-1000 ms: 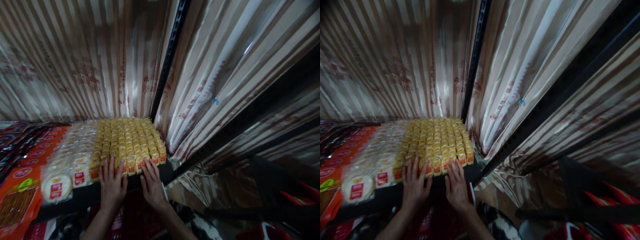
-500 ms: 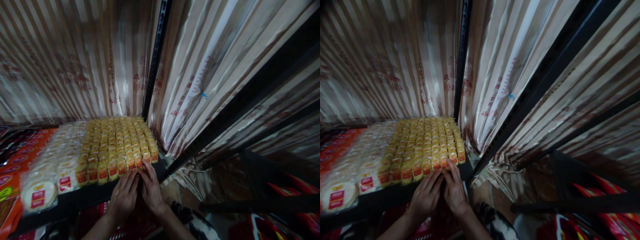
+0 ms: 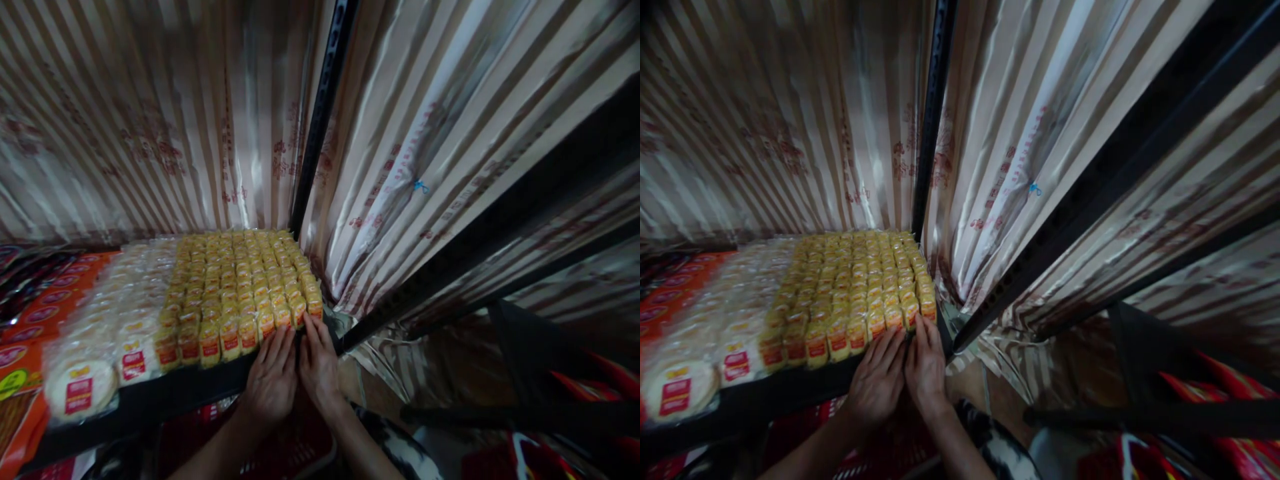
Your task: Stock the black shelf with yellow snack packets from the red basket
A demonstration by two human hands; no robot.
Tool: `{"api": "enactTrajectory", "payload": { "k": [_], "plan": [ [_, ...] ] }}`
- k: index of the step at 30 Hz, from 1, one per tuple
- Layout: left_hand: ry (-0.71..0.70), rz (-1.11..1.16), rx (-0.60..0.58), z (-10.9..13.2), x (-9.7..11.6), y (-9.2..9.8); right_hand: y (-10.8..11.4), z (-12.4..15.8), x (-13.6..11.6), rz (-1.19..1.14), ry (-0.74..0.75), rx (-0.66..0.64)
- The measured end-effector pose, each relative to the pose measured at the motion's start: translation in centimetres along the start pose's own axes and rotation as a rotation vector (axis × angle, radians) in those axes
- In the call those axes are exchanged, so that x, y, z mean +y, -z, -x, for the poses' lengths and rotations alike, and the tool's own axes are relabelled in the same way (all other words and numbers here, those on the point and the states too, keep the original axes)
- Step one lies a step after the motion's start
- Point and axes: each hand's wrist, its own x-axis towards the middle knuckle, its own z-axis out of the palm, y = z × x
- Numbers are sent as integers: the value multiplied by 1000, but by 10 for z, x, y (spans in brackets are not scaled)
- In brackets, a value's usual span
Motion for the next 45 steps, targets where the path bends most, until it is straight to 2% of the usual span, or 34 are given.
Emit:
{"api": "enactTrajectory", "payload": {
  "k": [4,13,20,25,32,38,45],
  "plan": [
    [31,21,2,-3,0,-4,1,-6,-2,-70,10,-7],
    [34,44,-20,-3,-4,-1,-4,-8,-6,-151,2,17],
    [-57,70,-3,-15,-2,-1,1,-10,-1,-227,9,-19],
    [-33,10,-108,-19,-1,-2,7,-11,-3,-220,-1,-37],
    [15,-8,-175,-11,-2,-4,17,-22,-3,-151,-114,128],
    [13,-25,-164,-14,0,-3,5,-28,10,-250,-250,81],
    [9,-7,-106,-13,0,-6,-12,-32,7,-363,-294,11]
  ]
}}
